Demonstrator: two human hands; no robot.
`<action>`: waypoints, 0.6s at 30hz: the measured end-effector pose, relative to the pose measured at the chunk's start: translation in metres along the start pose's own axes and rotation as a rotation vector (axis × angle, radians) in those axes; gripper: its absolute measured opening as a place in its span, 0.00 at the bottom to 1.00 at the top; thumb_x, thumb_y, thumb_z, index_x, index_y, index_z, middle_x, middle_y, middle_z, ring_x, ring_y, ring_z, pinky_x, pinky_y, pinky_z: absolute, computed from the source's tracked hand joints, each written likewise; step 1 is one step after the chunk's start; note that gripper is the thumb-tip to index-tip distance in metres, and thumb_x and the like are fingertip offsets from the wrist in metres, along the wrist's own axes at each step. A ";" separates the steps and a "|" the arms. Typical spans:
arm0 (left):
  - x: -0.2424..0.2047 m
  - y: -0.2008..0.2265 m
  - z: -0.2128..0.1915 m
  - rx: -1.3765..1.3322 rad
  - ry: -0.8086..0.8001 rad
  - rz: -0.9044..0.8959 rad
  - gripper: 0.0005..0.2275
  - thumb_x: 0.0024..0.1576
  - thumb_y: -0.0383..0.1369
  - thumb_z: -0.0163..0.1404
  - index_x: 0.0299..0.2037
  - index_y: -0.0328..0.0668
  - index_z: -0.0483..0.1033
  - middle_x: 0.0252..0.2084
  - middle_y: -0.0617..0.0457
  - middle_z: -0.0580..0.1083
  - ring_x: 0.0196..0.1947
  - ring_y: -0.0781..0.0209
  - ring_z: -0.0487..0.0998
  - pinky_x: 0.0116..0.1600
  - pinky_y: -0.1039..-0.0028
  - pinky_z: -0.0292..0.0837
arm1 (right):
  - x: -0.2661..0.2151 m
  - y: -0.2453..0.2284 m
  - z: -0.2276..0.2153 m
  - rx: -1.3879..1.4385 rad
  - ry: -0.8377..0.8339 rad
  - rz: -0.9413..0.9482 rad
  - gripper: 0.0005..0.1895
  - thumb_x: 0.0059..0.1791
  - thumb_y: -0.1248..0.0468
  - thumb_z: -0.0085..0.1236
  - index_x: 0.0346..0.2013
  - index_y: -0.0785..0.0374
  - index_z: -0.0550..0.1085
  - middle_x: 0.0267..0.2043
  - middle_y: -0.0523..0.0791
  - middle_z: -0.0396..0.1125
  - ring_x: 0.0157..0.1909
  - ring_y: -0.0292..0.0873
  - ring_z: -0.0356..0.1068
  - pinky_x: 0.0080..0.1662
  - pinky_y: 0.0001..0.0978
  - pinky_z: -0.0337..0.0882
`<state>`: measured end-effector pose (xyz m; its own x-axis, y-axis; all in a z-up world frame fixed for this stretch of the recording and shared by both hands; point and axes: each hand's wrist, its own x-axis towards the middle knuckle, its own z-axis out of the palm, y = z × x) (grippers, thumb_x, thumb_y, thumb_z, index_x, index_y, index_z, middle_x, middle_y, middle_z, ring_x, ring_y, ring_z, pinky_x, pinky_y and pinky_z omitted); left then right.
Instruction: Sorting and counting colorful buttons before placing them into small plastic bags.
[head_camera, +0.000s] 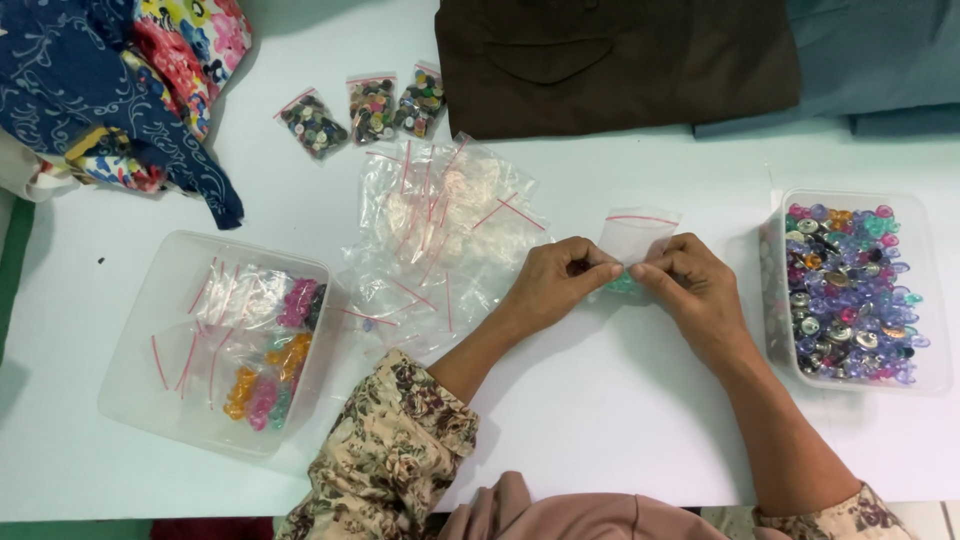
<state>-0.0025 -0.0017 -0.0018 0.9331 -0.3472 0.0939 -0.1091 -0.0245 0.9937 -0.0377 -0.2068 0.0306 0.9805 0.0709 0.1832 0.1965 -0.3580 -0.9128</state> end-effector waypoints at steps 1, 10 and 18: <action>-0.001 0.006 0.001 0.002 -0.001 0.004 0.09 0.58 0.35 0.60 0.38 0.35 0.82 0.29 0.45 0.78 0.30 0.64 0.77 0.33 0.74 0.73 | -0.001 -0.002 0.000 0.000 0.002 -0.003 0.11 0.53 0.64 0.64 0.28 0.68 0.79 0.37 0.49 0.62 0.38 0.40 0.64 0.41 0.32 0.64; 0.001 0.022 -0.005 0.039 -0.048 -0.099 0.11 0.57 0.38 0.60 0.40 0.37 0.84 0.30 0.47 0.79 0.31 0.64 0.78 0.35 0.75 0.74 | 0.003 0.003 -0.003 0.041 0.041 -0.054 0.09 0.53 0.65 0.64 0.30 0.67 0.81 0.36 0.47 0.62 0.37 0.39 0.64 0.42 0.30 0.65; 0.002 0.011 0.002 0.084 -0.028 -0.031 0.12 0.58 0.40 0.60 0.41 0.39 0.83 0.28 0.50 0.78 0.30 0.64 0.77 0.36 0.75 0.74 | 0.000 -0.006 -0.002 0.048 0.006 -0.059 0.09 0.49 0.63 0.68 0.31 0.67 0.81 0.33 0.46 0.61 0.36 0.37 0.63 0.41 0.31 0.63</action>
<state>-0.0021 -0.0043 0.0092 0.9266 -0.3714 0.0597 -0.1091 -0.1135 0.9875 -0.0394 -0.2065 0.0372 0.9672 0.0854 0.2394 0.2541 -0.3079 -0.9168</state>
